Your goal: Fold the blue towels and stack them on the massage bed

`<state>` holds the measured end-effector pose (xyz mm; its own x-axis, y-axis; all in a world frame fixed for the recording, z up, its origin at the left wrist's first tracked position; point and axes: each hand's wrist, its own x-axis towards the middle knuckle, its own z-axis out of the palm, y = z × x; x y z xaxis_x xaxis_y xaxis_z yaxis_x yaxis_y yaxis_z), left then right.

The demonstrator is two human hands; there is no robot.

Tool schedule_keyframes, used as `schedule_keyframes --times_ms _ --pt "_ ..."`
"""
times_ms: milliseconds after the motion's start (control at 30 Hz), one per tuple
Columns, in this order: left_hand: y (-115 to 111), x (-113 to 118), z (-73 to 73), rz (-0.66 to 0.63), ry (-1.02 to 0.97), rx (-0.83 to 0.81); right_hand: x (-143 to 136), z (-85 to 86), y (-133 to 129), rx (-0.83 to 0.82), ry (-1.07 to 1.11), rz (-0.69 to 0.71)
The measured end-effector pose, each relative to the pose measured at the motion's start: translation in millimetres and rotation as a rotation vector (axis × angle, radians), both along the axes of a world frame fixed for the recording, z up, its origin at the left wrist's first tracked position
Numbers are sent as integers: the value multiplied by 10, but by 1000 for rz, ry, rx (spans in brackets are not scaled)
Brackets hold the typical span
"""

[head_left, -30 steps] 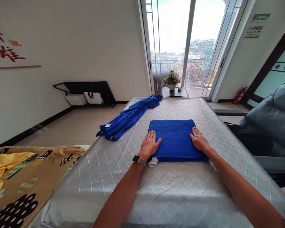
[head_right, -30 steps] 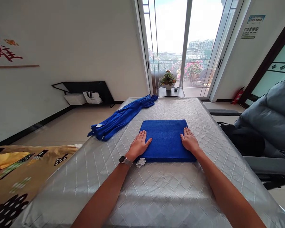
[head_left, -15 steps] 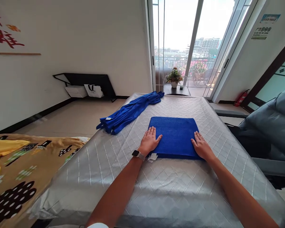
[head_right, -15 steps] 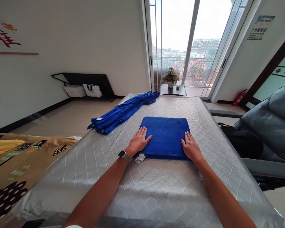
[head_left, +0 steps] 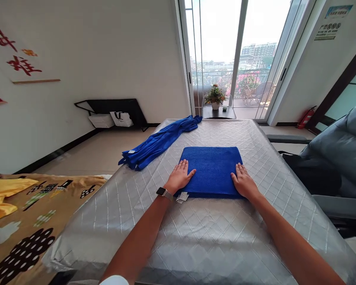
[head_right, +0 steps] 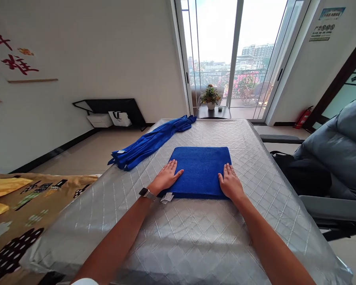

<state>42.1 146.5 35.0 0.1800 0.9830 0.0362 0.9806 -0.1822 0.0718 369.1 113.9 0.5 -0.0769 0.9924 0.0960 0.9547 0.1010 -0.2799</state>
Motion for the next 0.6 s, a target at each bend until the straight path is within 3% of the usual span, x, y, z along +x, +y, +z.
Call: schedule_keyframes --times_ms 133,300,400,500,600 --pt "-86 362 89 -86 44 29 -14 19 -4 0 4 -5" --pt "-191 1328 69 -428 -46 78 -4 34 -13 2 -11 5" --pt "-190 1724 18 -488 -103 109 19 20 -13 7 -17 41" --pt "-206 1757 -3 -469 -120 116 24 21 -16 10 -24 50" --pt "-268 1469 23 -437 -107 83 3 48 -28 11 -30 3"
